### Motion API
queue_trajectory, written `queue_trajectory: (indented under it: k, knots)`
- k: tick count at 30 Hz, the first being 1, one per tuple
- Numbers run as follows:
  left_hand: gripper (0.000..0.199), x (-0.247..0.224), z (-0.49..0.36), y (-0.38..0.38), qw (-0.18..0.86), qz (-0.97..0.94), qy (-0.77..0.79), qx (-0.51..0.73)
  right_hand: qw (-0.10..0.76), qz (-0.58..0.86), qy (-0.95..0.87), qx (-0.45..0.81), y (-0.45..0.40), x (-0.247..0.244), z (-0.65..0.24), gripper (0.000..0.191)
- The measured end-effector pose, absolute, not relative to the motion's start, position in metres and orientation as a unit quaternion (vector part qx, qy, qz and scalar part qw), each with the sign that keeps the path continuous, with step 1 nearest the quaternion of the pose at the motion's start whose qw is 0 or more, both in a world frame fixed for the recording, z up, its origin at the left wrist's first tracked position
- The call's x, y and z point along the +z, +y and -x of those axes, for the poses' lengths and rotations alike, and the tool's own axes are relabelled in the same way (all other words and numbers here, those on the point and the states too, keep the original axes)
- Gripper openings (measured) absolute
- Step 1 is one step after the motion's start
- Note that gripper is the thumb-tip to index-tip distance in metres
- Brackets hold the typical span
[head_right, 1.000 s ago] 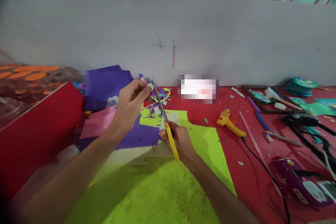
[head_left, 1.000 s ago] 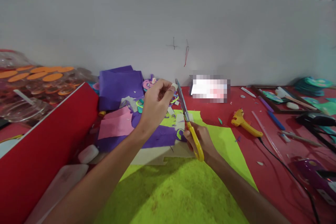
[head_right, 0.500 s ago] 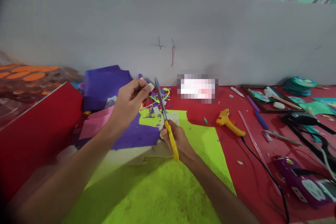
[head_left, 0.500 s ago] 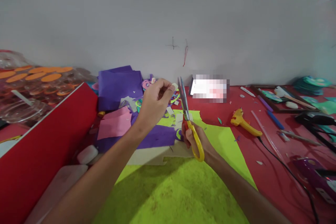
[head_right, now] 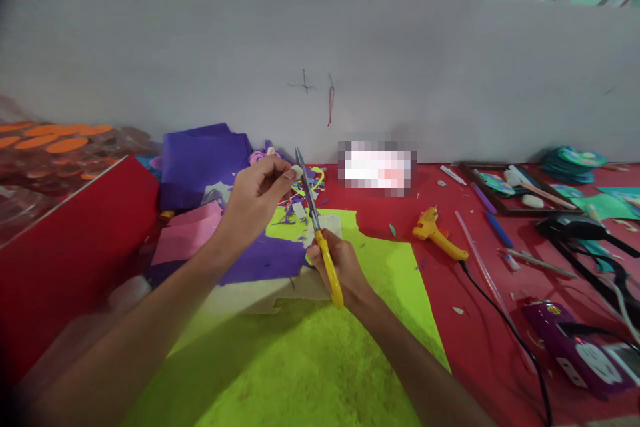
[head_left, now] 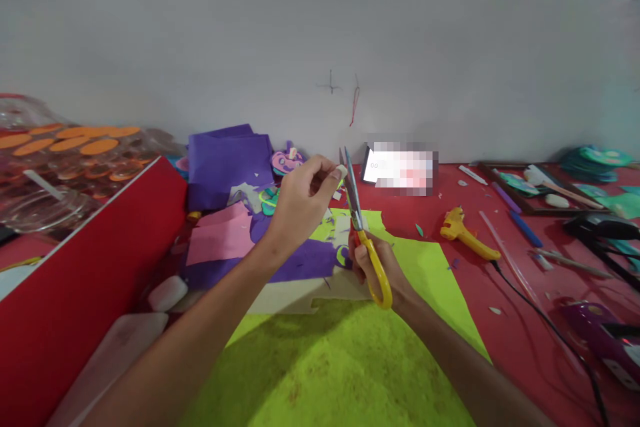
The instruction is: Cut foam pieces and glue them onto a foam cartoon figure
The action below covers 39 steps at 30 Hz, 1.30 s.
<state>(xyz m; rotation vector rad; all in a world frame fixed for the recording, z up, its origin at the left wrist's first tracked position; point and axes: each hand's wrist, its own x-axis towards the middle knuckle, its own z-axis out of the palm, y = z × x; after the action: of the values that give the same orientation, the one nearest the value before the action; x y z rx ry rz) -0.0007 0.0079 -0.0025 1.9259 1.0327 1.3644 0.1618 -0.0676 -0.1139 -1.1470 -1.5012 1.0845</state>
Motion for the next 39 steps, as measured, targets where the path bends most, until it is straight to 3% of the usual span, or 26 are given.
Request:
queue_trajectory:
  k: [39]
  knots:
    - [0.021,-0.006,0.001,0.009,0.299,-0.694,0.399,0.519,0.424,0.521,-0.628,0.393,-0.071,-0.096,-0.161,0.065]
